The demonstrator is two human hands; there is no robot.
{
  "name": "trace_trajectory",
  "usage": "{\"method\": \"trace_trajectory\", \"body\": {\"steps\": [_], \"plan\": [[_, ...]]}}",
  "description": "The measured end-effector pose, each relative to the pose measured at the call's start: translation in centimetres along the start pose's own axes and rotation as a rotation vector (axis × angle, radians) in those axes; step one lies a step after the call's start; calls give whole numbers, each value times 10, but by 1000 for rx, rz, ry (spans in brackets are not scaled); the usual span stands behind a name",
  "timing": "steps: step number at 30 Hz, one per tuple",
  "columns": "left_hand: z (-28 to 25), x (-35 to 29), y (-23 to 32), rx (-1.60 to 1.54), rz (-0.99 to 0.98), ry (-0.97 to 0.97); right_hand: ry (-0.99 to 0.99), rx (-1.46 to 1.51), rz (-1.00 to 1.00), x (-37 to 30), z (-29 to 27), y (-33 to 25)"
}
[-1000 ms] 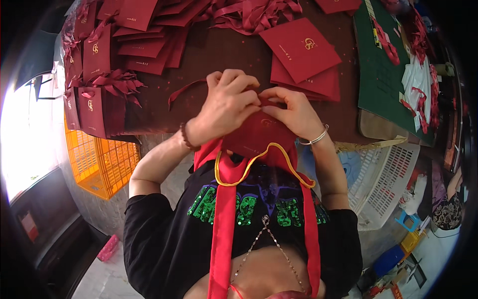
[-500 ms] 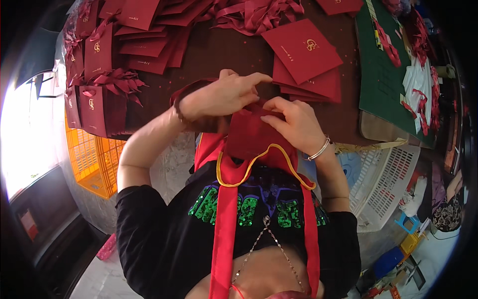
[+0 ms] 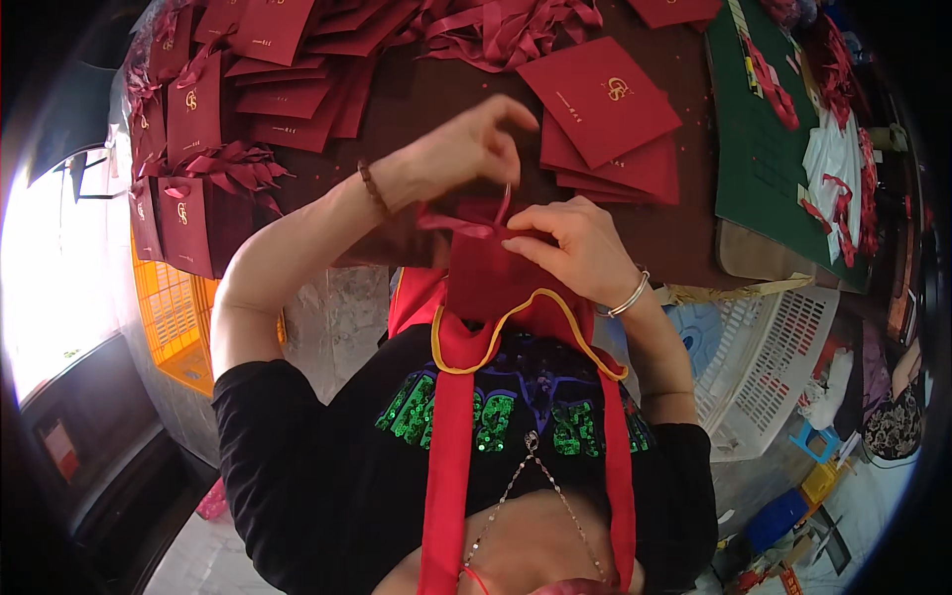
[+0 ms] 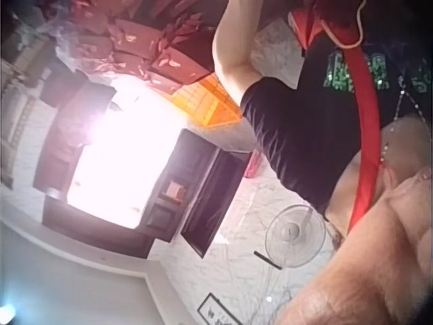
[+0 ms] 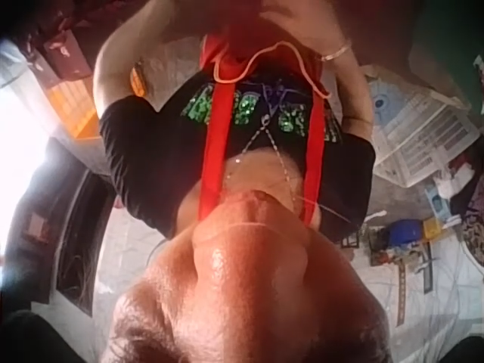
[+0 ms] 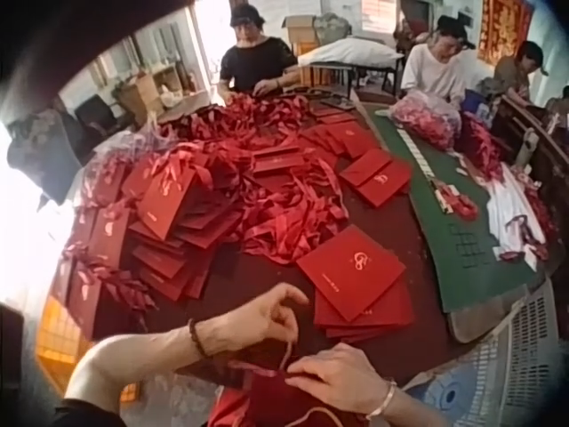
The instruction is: The person ties decorative red ribbons onto red gift envelopes by hand.
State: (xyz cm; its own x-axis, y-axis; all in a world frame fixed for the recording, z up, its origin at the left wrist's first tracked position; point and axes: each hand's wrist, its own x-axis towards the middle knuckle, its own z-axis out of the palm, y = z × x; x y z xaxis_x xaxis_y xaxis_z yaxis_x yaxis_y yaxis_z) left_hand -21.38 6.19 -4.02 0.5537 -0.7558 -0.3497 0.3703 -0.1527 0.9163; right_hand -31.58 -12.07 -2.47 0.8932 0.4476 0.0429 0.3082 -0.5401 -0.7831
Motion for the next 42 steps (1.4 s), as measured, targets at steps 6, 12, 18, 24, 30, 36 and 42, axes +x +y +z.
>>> {"method": "trace_trajectory", "body": {"steps": [6, 12, 18, 24, 30, 36, 42], "plan": [[1, -5, -6, 792, 478, 689, 45, 19, 154, -3, 0, 3], [27, -42, -14, 1022, 464, 237, 38, 50, 148, -8, -7, 11], [17, -47, -24, 831, 344, 222, 153, 39, 144, -33, -17, 14], [21, -57, -39, 515, 294, 227, 128, 437, 444, -56, -5, 13], [35, -96, -56, 476, 118, 241, 120, 478, 565, -56, 0, 31], [-6, -143, -30, 602, -50, 335, 262, 417, 487, -41, 2, 50], [-27, -175, -22, 312, -50, 755, 162, 343, 545, -34, -3, 46]]}}
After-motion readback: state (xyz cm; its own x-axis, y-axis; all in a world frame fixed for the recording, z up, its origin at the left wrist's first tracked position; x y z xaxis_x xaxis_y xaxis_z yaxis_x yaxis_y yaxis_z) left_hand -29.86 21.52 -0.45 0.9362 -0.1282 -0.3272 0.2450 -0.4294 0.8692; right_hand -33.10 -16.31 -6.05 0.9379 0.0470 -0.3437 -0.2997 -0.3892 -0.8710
